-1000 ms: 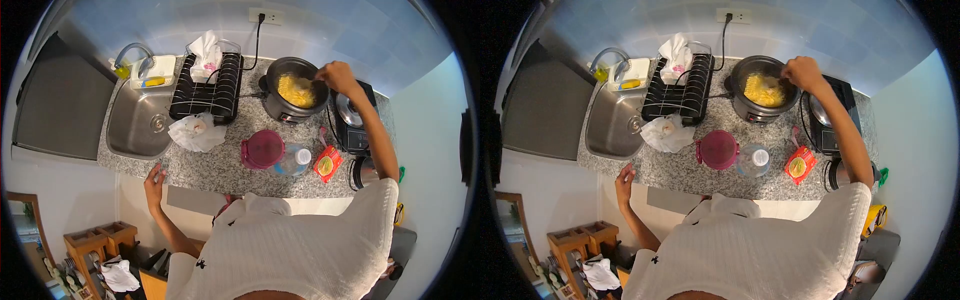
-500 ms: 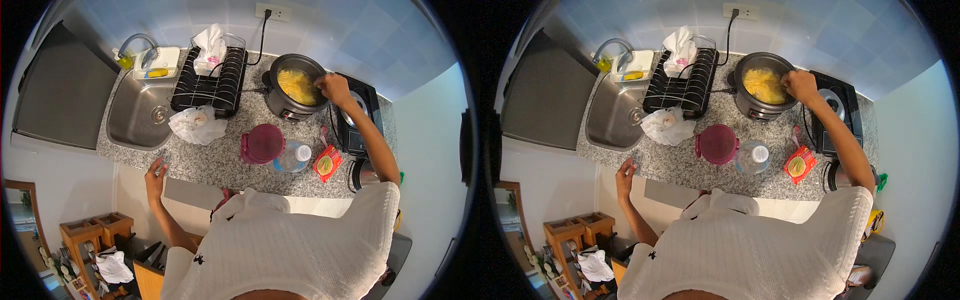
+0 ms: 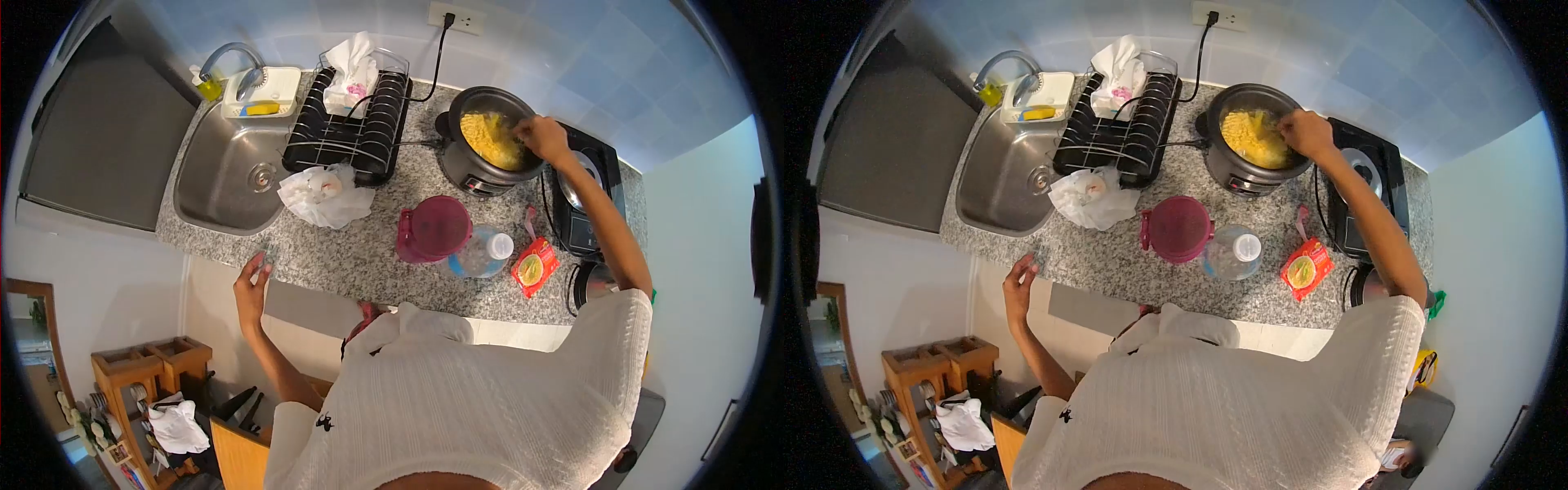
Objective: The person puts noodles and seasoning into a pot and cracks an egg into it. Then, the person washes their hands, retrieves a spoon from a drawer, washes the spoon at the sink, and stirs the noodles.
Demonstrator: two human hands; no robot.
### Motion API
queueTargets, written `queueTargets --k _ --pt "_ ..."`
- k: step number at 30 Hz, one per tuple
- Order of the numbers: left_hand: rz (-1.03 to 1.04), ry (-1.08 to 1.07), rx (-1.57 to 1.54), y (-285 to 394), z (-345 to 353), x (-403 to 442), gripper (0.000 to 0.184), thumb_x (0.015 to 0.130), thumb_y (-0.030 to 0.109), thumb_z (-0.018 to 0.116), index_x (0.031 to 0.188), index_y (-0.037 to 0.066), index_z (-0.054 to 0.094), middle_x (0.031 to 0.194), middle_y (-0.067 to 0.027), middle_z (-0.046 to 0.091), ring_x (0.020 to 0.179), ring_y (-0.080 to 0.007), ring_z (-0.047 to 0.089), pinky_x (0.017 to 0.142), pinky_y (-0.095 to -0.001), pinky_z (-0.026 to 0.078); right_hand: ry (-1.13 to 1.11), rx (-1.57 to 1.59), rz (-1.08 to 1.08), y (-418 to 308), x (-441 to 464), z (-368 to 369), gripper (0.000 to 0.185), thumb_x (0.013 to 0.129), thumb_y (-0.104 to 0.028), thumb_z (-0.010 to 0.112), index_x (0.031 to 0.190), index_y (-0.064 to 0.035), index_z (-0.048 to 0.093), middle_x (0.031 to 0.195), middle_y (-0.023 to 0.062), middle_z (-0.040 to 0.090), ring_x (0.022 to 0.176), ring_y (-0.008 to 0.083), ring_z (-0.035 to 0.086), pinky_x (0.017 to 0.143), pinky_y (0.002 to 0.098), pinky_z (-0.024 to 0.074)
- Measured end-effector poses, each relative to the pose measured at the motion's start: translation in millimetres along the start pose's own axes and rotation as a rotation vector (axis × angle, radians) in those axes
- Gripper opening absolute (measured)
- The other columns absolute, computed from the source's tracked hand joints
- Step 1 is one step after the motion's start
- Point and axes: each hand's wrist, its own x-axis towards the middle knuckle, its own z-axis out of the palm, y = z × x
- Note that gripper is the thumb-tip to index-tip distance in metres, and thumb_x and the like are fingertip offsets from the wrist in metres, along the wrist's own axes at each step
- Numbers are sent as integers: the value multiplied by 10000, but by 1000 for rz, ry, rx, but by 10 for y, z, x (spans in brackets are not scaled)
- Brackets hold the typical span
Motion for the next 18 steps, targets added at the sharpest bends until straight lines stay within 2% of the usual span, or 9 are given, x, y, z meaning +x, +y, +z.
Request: queueTargets --k 3,6,7,8,10,13,16,18 --pt "-8 20 8 -40 -18 -34 397 809 259 602 1121 21 544 1097 -148 572 997 -233 548 864 -330 409 -36 -47 -12 80 36 -249 129 706 -187 608 812 -180 682 780 77 643 735 264 619 649 356 492" --pt "-65 16 -16 -14 -29 -60 405 808 269 603 1121 19 543 1101 -151 569 1013 -234 539 860 -334 411 94 56 -70 -103 -11 -393 141 699 -179 610 823 -178 677 776 81 641 734 265 618 645 356 489" --pt "-60 17 0 -15 -23 -77 406 808 269 602 1122 18 543 1100 -153 569 1018 -236 536 859 -336 413 18 78 -102 -85 32 -224 156 689 -183 619 835 -172 674 774 81 642 730 263 618 645 358 487" --pt "-50 23 16 -1 -8 -70 406 809 270 601 1122 18 542 1098 -155 569 1022 -238 533 858 -338 414 -47 106 -45 -161 -10 -134 160 687 -188 624 838 -172 673 769 80 642 724 268 617 646 359 486" --pt "-49 20 16 67 3 -52 405 810 268 599 1122 17 542 1098 -157 567 1030 -242 527 857 -341 414 18 32 -65 -142 -12 3 155 695 -196 623 843 -180 671 784 84 642 729 276 615 645 366 485" --pt "-71 9 -24 161 -11 -99 398 811 259 597 1121 15 543 1103 -155 565 1035 -250 522 862 -346 409 -161 13 93 -80 58 -112 151 703 -207 623 845 -185 669 807 92 640 752 285 610 661 374 484" --pt "-61 19 -31 119 -3 -120 395 810 252 596 1121 14 543 1109 -148 563 1043 -255 515 872 -349 400 95 -144 68 -21 33 136 135 697 -230 636 817 -185 679 809 79 645 765 266 615 674 367 487" --pt "-62 28 -30 64 5 -158 399 807 256 598 1121 16 543 1116 -145 560 1053 -260 508 880 -348 394 -38 -13 63 23 14 28 141 696 -204 624 826 -182 676 770 81 644 760 261 617 679 366 490"
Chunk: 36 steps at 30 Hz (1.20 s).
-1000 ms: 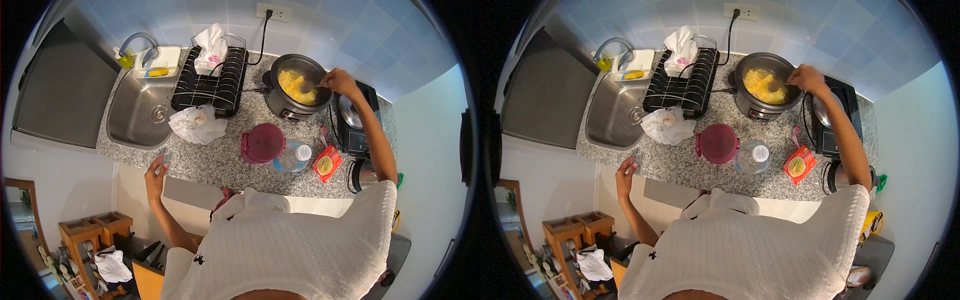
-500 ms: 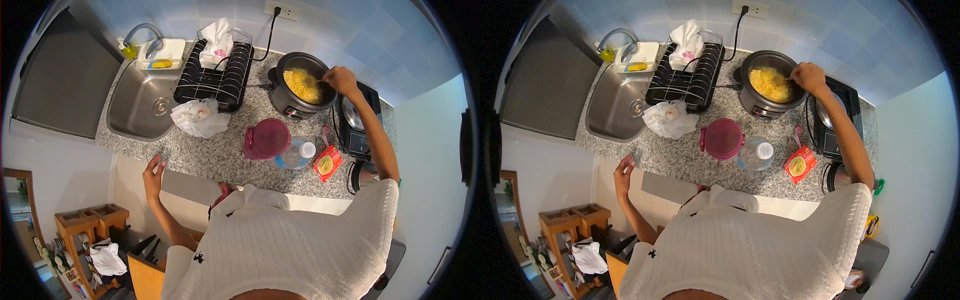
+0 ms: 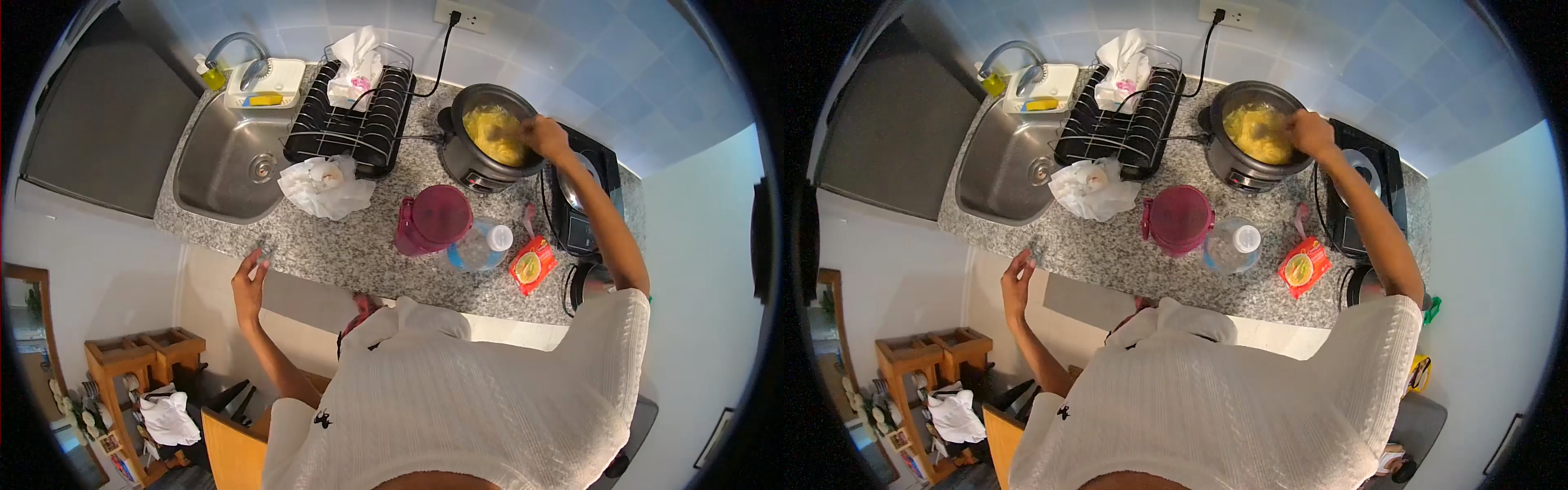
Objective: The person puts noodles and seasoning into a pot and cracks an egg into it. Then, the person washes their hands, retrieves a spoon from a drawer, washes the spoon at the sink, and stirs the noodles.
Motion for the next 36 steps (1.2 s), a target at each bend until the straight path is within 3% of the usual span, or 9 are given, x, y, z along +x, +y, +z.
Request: queueTargets --k 3,6,10,14,15,22,26,33,36 --pt "-5 -6 9 -42 -2 -49 399 806 253 600 1123 18 543 1115 -146 560 1063 -268 500 882 -348 393 -110 69 -60 141 63 -84 167 695 -168 602 846 -183 672 775 86 643 735 275 616 666 365 492" --pt "7 -1 9 -6 19 -78 398 808 253 598 1127 21 541 1112 -146 561 1058 -268 504 877 -350 396 97 18 -155 -17 -27 44 131 694 -181 609 799 -191 687 782 63 650 719 255 623 650 344 495" --pt "9 20 41 46 39 -186 394 813 251 591 1131 25 539 1113 -139 563 1054 -262 506 875 -356 395 -103 63 -180 194 42 -139 132 715 -267 614 824 -242 683 762 81 641 733 278 615 646 369 500" --pt "-15 19 60 46 87 -292 393 810 248 593 1132 28 540 1111 -134 566 1049 -250 511 878 -356 394 140 59 -265 45 -69 27 106 701 -234 620 782 -229 688 755 60 645 717 243 622 621 359 496" --pt "-22 25 73 75 101 -344 392 809 244 593 1132 28 540 1111 -132 567 1047 -247 513 877 -355 396 76 99 -281 94 -84 -31 96 694 -237 625 766 -217 686 745 53 644 712 233 621 626 356 496" --pt "-50 53 54 -16 188 -627 388 805 241 597 1130 37 541 1114 -132 564 1045 -254 515 873 -362 401 149 -194 -180 99 -63 -157 112 701 -225 600 779 -202 677 735 97 633 720 273 614 633 378 498" --pt "-45 53 68 12 267 -731 402 816 270 581 1143 41 533 1108 -136 564 1018 -249 527 858 -357 411 71 12 -236 118 -80 -86 133 704 -236 599 811 -203 670 772 120 630 746 298 610 655 386 494" --pt "-15 42 82 -53 333 -792 417 817 278 577 1146 26 527 1107 -141 564 1007 -240 532 844 -347 417 40 -29 -224 27 -63 -97 145 704 -252 606 828 -234 679 783 93 639 764 285 610 661 378 493" --pt "-61 50 69 140 327 -817 414 813 274 581 1142 29 530 1097 -133 571 999 -231 532 842 -343 416 199 33 -196 99 13 -120 151 698 -254 607 830 -234 678 773 105 636 766 286 609 671 379 491"
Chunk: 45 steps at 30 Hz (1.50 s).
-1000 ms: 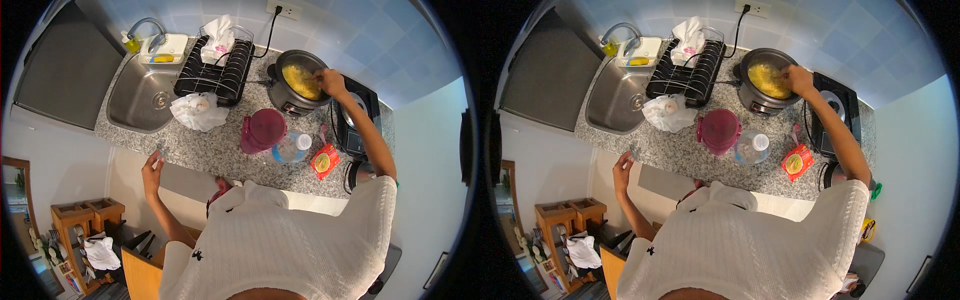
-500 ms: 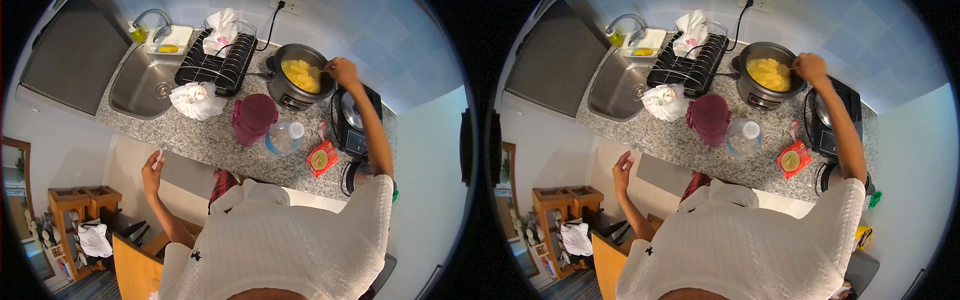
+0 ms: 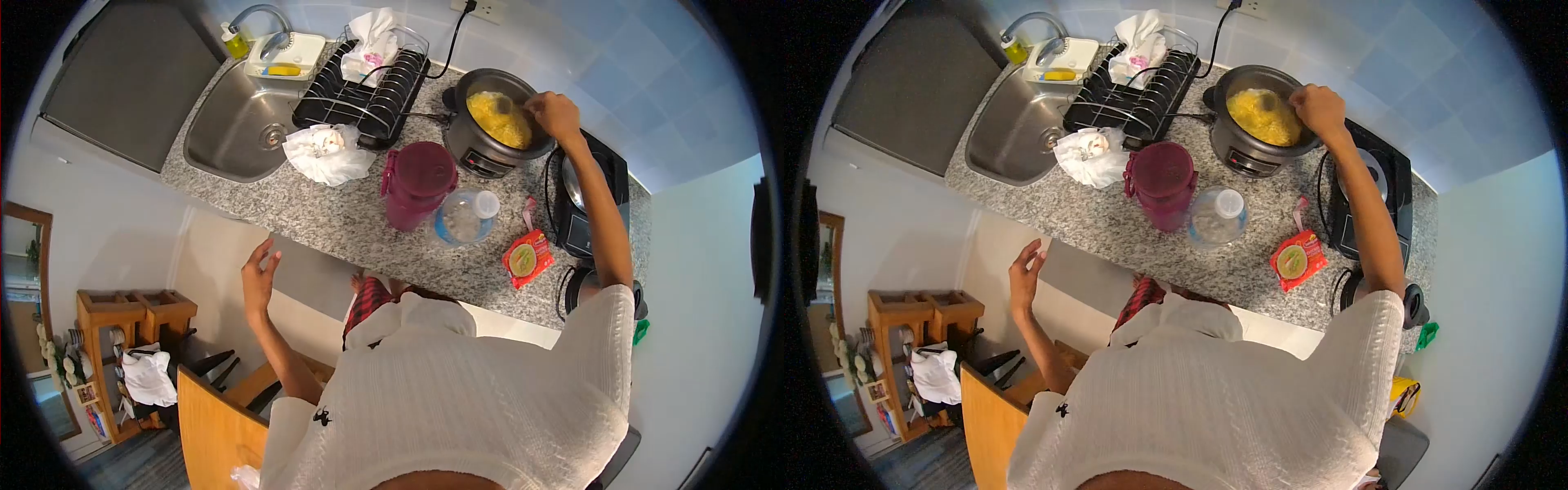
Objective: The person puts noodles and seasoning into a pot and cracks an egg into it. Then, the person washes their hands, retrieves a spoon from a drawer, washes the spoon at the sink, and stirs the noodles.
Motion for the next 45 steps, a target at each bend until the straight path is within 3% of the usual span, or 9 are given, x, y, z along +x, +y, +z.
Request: queueTargets --k 15,18,22,25,28,32,36,38,45 --pt "181 -88 -46 -31 -72 366 323 796 181 608 1075 22 572 1031 -114 605 956 -202 561 828 -308 419 -66 -158 16 -81 -223 78 140 701 -183 589 810 -215 670 716 114 618 704 279 609 611 377 498" --pt "122 -478 -143 -125 -36 316 281 794 175 614 1038 39 590 981 -98 616 925 -185 566 802 -296 430 118 -174 -1 55 -245 -45 130 717 -192 579 803 -234 668 707 120 614 688 285 604 602 394 492" --pt "298 -1080 -197 -67 553 -16 330 789 210 613 1077 57 563 1006 -87 601 917 -199 567 807 -305 439 -16 -183 -109 -287 -456 -175 111 713 -192 572 768 -124 640 694 141 604 662 294 599 582 412 481" --pt "491 -1229 -86 -9 1112 -359 416 807 248 585 1171 72 490 1129 -110 538 1034 -232 512 879 -319 394 -3 -347 -14 -277 -462 -138 131 711 -187 571 745 -68 612 713 162 605 683 307 605 608 413 487" --pt "680 -1314 -131 122 1628 -689 477 803 261 561 1225 75 436 1160 -113 517 1074 -254 478 916 -339 363 138 -308 92 -227 -365 -120 134 757 -260 576 798 -167 664 697 185 598 734 303 602 616 404 484" --pt "806 -1408 -8 299 2307 -1125 516 797 264 538 1257 79 393 1179 -106 495 1098 -258 452 915 -357 362 83 -267 -64 -163 -253 80 159 708 -200 579 779 -62 613 738 156 614 740 308 613 619 413 492" --pt "977 -1224 30 426 2943 -1666 501 800 235 536 1248 65 392 1303 -97 390 1186 -277 366 982 -377 298 237 -194 -181 -28 -188 -76 169 738 -191 542 808 -63 627 752 147 620 726 311 616 610 418 494" --pt "1156 -900 127 443 3386 -1956 522 790 229 547 1253 50 384 1306 -95 381 1191 -266 356 976 -377 301 263 -139 -271 126 -150 17 182 750 -221 538 804 -76 633 765 149 622 717 309 614 614 421 491" --pt "885 -456 418 664 4123 -2799 564 778 230 521 1294 85 346 1285 -93 397 1205 -301 329 1016 -491 201 226 -118 -293 295 -232 189 202 722 -250 531 709 -78 637 720 169 609 682 314 604 595 413 484"
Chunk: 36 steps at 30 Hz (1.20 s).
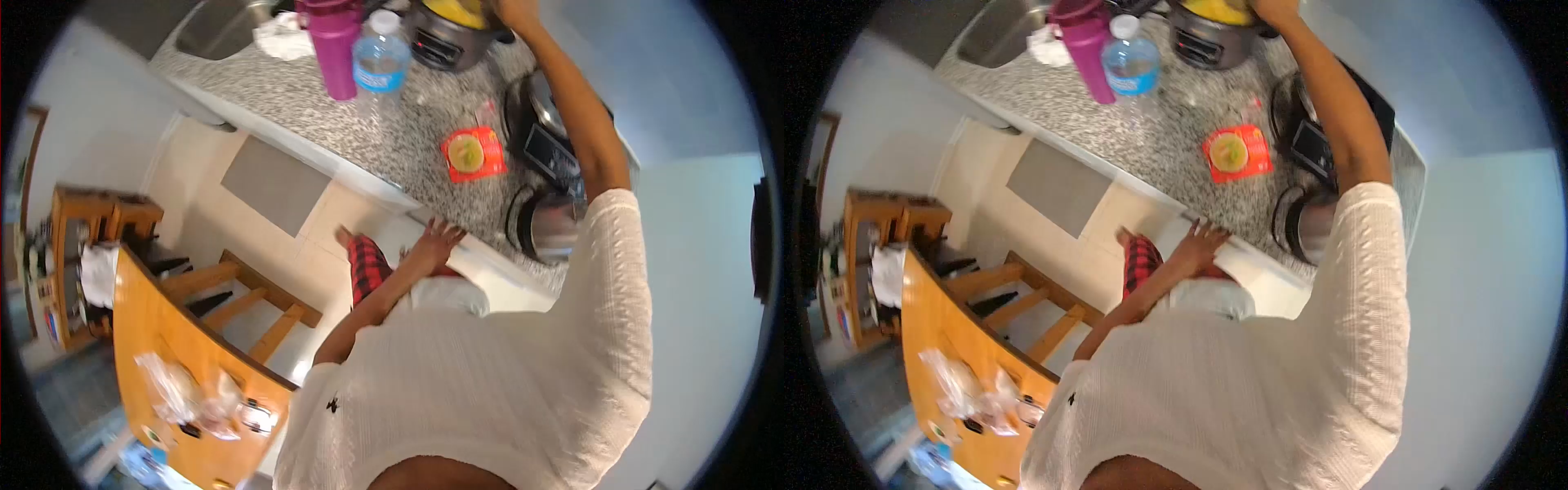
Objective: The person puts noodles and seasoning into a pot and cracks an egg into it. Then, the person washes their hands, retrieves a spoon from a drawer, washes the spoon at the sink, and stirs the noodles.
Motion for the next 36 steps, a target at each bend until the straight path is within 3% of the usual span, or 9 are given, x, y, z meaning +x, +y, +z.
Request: queueTargets --k 1,3,10,13,16,22,26,32,36 --pt "-40 -110 196 51 -24 41 536 783 216 499 1289 105 361 1292 -88 391 1223 -298 312 1025 -500 181 -10 -36 -4 30 120 45 224 750 -263 508 734 -79 634 754 170 614 708 317 607 613 424 483" --pt "-103 -99 158 62 108 82 512 781 188 485 1279 123 382 1292 -80 384 1234 -294 301 1028 -508 179 -90 -63 -14 6 287 37 239 772 -262 478 757 -81 633 794 171 620 751 330 607 645 438 482" --pt "-295 79 221 365 129 123 406 809 161 432 1213 132 457 1246 -59 401 1235 -263 300 1010 -522 211 -223 5 38 20 487 -193 222 754 -207 519 893 -73 627 920 159 622 863 316 604 729 416 484" --pt "-340 48 163 415 137 117 505 739 146 541 1231 116 432 1272 -75 383 1259 -272 272 1031 -520 173 -169 52 110 -86 521 -177 230 746 -221 538 901 -75 624 921 155 622 872 310 602 728 409 484" --pt "-336 12 163 409 81 117 405 804 148 434 1207 121 461 1238 -56 406 1258 -260 270 1019 -534 186 -157 46 136 -150 570 -53 267 712 -251 590 903 -67 622 898 154 627 863 302 606 718 404 488" --pt "-366 -12 120 418 108 110 419 800 154 437 1218 133 451 1252 -44 400 1269 -259 252 1018 -544 176 -308 131 27 -207 599 105 260 739 -248 549 916 -75 627 952 154 617 871 312 604 708 415 487" --pt "-375 30 110 403 186 98 424 790 156 452 1214 145 456 1248 -44 403 1268 -255 252 1020 -543 168 -278 138 127 -85 677 160 257 704 -294 590 917 -161 644 925 105 633 851 290 605 704 405 485" --pt "-356 30 185 415 148 109 413 789 154 452 1202 154 469 1238 -37 414 1255 -245 274 1021 -534 167 -228 122 87 -104 688 168 268 670 -316 639 863 -131 645 891 110 638 856 293 602 715 391 482" --pt "-372 16 194 419 113 112 407 792 157 451 1198 161 476 1237 -24 418 1256 -237 276 1022 -530 168 -368 163 -10 -153 669 60 271 659 -313 649 844 -115 638 866 85 644 840 287 604 716 393 478"
